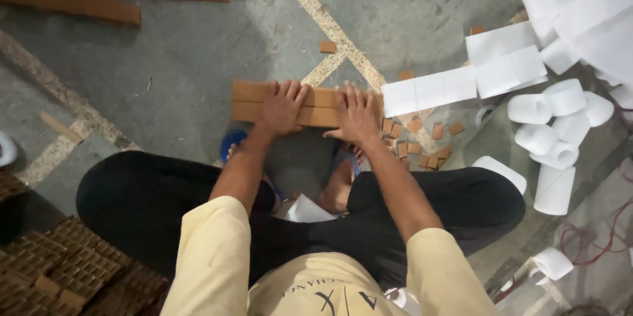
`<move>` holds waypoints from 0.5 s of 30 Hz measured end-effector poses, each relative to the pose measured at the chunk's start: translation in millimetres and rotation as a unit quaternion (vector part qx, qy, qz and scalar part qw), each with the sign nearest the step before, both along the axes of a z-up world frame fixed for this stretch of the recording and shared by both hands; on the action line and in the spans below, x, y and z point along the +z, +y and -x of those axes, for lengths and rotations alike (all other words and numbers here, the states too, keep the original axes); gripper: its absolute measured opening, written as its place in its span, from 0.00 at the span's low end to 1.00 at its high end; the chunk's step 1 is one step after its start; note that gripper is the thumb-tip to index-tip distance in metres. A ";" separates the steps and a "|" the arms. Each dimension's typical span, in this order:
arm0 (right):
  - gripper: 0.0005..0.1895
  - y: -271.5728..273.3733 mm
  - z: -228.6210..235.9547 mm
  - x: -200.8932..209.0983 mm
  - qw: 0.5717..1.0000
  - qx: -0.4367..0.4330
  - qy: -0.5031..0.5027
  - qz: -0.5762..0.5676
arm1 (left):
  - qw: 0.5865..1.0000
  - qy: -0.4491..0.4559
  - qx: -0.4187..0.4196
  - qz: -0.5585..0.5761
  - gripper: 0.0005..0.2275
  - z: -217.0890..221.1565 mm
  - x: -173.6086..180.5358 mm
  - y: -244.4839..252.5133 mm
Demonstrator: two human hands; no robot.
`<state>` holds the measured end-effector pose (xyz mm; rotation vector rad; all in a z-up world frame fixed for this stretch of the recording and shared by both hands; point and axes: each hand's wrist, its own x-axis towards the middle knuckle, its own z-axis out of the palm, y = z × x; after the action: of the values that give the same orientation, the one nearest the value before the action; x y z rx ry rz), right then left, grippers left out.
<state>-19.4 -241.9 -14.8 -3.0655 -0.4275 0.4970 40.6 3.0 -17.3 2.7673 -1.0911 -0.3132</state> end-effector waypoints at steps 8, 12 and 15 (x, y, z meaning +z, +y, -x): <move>0.53 13.7 -16.9 -16.8 0.994 0.005 -0.065 -0.090 | 0.997 -0.017 0.074 -0.012 0.52 21.1 -7.2 -14.1; 0.45 12.8 -11.6 -30.3 0.988 -0.003 -0.097 -0.120 | 0.997 -0.003 0.066 0.029 0.54 24.0 -14.7 -6.3; 0.43 9.3 -8.7 -32.0 0.979 -0.009 -0.131 -0.157 | 0.997 0.008 0.070 0.016 0.54 22.4 -19.4 -8.8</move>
<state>-10.7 -232.5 -46.8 -2.8277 -0.4331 0.0160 18.2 -5.8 -36.7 2.7890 -0.8842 -0.2965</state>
